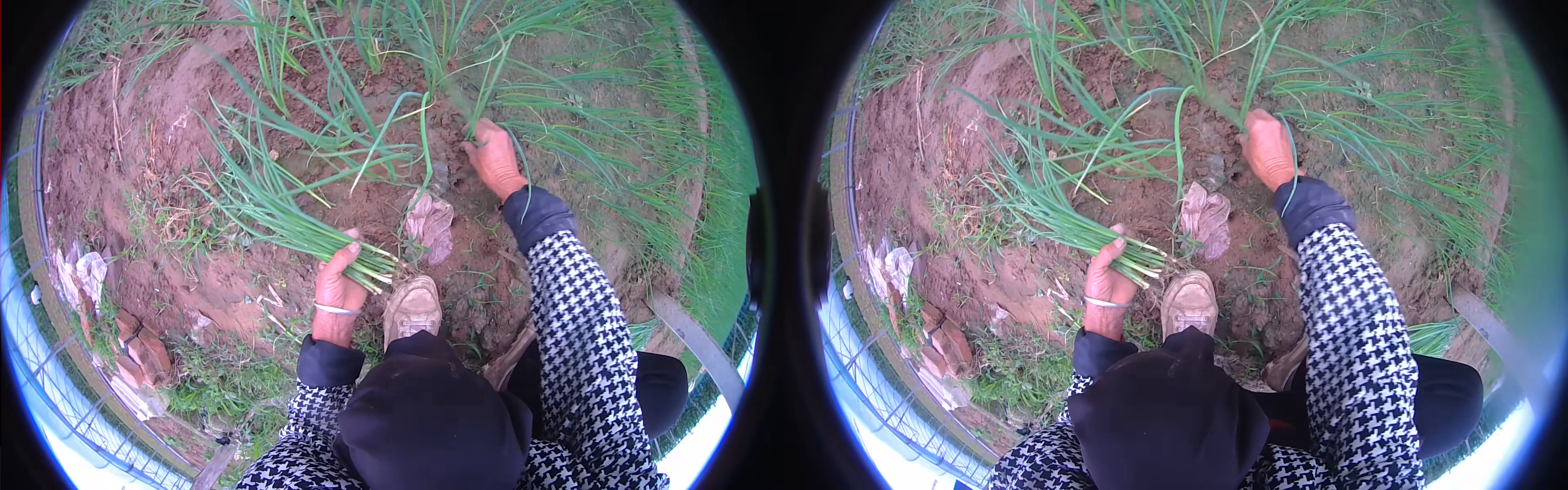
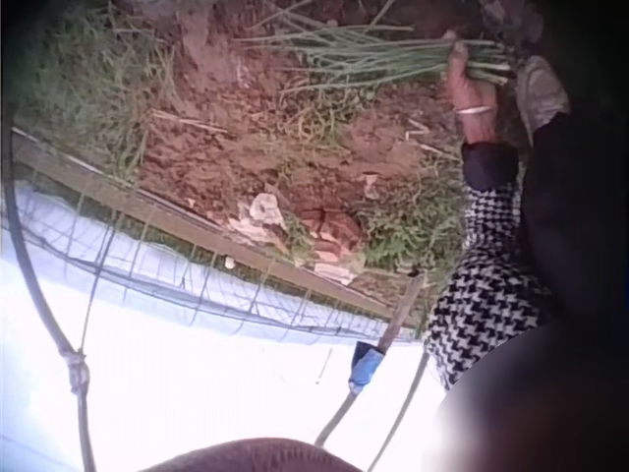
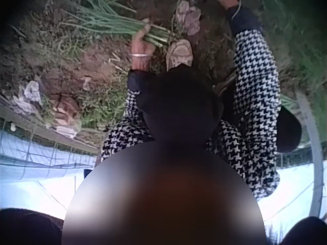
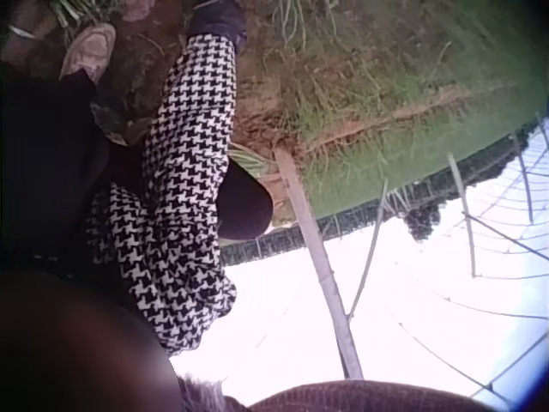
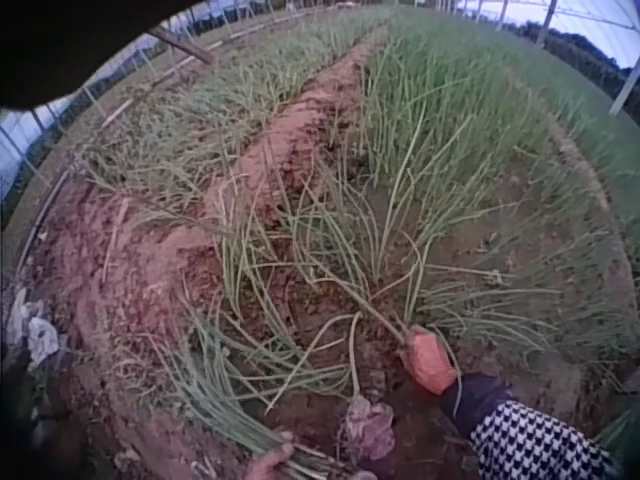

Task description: Harvesting green onions from a field and gathering them into a bundle.

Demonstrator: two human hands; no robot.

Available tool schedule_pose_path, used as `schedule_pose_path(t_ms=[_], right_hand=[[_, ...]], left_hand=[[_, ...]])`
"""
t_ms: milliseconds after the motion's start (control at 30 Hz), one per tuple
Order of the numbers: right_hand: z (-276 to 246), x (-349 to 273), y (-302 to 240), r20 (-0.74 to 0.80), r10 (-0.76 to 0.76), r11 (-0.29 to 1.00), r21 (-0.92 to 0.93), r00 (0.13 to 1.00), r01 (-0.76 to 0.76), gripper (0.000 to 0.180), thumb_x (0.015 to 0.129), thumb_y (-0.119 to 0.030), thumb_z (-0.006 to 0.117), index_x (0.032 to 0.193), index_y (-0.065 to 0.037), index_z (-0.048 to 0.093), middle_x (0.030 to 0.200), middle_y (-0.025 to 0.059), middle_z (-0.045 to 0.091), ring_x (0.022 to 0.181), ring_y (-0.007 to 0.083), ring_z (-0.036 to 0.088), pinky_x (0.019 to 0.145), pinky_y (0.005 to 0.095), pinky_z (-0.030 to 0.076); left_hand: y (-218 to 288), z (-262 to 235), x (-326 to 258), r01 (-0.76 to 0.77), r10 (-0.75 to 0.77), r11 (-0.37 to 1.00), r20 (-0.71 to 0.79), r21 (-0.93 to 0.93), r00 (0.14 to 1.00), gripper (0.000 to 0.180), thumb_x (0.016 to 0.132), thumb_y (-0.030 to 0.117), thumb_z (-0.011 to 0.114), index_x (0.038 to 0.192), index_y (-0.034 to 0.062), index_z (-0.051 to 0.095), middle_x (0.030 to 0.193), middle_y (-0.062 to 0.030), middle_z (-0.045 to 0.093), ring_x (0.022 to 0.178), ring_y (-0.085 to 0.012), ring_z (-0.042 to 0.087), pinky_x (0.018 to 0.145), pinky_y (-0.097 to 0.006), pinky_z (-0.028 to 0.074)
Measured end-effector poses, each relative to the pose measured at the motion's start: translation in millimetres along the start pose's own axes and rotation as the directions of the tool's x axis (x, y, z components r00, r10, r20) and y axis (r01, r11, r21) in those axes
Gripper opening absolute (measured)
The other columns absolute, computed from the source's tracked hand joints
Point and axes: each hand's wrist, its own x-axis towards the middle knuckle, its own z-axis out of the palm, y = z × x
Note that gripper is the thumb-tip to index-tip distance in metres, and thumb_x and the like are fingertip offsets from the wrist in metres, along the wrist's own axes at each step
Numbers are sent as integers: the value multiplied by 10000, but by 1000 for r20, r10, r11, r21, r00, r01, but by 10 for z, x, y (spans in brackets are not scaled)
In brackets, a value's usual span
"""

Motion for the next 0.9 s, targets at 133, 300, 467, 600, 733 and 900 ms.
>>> schedule_pose_path(t_ms=[133, 300, 467, 600, 733, 900], right_hand=[[-379, -127, -198, 87, 94, 993, 56, 992, -99, 256, 706, -74, 618, 947, 9, 599, 842, 225, 615, 776, 372, 599, 726, 414, 486], [-682, -504, -1072, 642, -7, 905, 329, 767, -268, 211, 747, -200, 627, 806, 0, 661, 779, 180, 637, 726, 273, 639, 702, 368, 498], [-514, -655, -1215, 607, -186, 867, 471, 773, -161, 222, 751, -149, 625, 917, -1, 628, 727, 133, 628, 658, 203, 603, 623, 336, 477], [-613, -606, -1228, 652, -137, 863, 448, 746, -233, 209, 709, -126, 615, 864, 14, 630, 741, 169, 635, 706, 263, 638, 661, 357, 491], [-646, -626, -1254, 701, -166, 897, 399, 694, -189, 194, 705, -110, 621, 851, 18, 629, 717, 149, 622, 666, 219, 614, 626, 343, 476], [-570, -681, -1189, 661, -260, 892, 444, 704, -87, 180, 690, -95, 625, 823, 26, 609, 668, 132, 592, 615, 226, 587, 586, 342, 461]], left_hand=[[-32, 104, -57, -55, 56, 998, -46, 37, 997, 286, 753, 10, 646, 1029, 54, 583, 894, -31, 588, 829, -178, 569, 757, -376, 497], [-93, 5, -19, -62, 64, 996, -23, 57, 998, 323, 776, 27, 648, 1086, 45, 556, 906, -33, 584, 821, -177, 567, 743, -366, 499], [-205, 199, -70, -3, 9, 999, 152, -39, 988, 376, 791, -14, 607, 1147, 55, 508, 1037, -79, 584, 978, -216, 564, 862, -397, 481], [-168, 163, -72, -43, 53, 998, 224, -50, 973, 425, 781, -52, 586, 1179, 58, 487, 1124, -110, 558, 1042, -244, 540, 888, -412, 469], [-154, 180, -71, -40, 51, 997, 169, -70, 984, 445, 772, -68, 586, 1186, 51, 476, 1157, -123, 542, 1078, -252, 525, 916, -415, 456], [-150, 251, -97, -63, 67, 998, 187, -30, 980, 431, 768, -70, 592, 1176, 19, 486, 1145, -140, 552, 1078, -252, 533, 926, -416, 453]])
